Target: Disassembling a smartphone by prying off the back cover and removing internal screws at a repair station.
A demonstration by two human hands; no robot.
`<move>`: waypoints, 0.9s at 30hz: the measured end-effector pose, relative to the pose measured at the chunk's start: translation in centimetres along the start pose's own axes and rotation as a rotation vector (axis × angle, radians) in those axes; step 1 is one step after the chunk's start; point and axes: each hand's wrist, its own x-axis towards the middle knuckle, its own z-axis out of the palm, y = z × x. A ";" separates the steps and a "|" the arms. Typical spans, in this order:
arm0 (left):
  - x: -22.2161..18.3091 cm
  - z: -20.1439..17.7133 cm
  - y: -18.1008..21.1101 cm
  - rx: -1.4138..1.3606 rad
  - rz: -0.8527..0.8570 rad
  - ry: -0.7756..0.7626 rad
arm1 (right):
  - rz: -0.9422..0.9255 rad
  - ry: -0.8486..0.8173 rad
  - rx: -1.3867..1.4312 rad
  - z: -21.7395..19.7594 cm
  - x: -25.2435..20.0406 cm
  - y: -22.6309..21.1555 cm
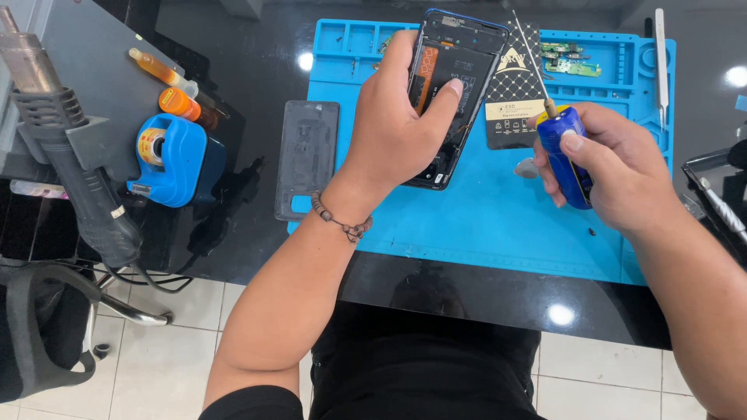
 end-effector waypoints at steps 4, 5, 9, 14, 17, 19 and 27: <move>-0.2 0.0 0.3 -0.005 0.035 -0.010 | 0.024 0.027 -0.184 0.1 0.0 -0.4; -0.2 -0.1 0.3 -0.004 0.033 -0.008 | 0.024 0.024 -0.183 0.0 0.0 -0.4; -0.3 -0.2 0.3 -0.001 0.060 0.015 | 0.021 0.104 -0.395 -0.2 -0.2 -0.4; -0.5 0.0 -0.4 0.045 0.047 0.017 | -0.051 0.112 -0.510 -0.7 -0.3 -0.3; -0.4 0.0 -0.2 0.006 0.087 -0.003 | -0.078 0.097 -0.569 -0.8 -0.4 -0.3; -0.5 0.1 -0.8 0.029 0.071 -0.021 | -0.071 0.136 -0.590 -0.7 -0.5 -0.3; -0.3 0.0 -0.6 0.010 0.042 0.016 | -0.116 0.167 -0.591 -0.7 -0.6 -0.2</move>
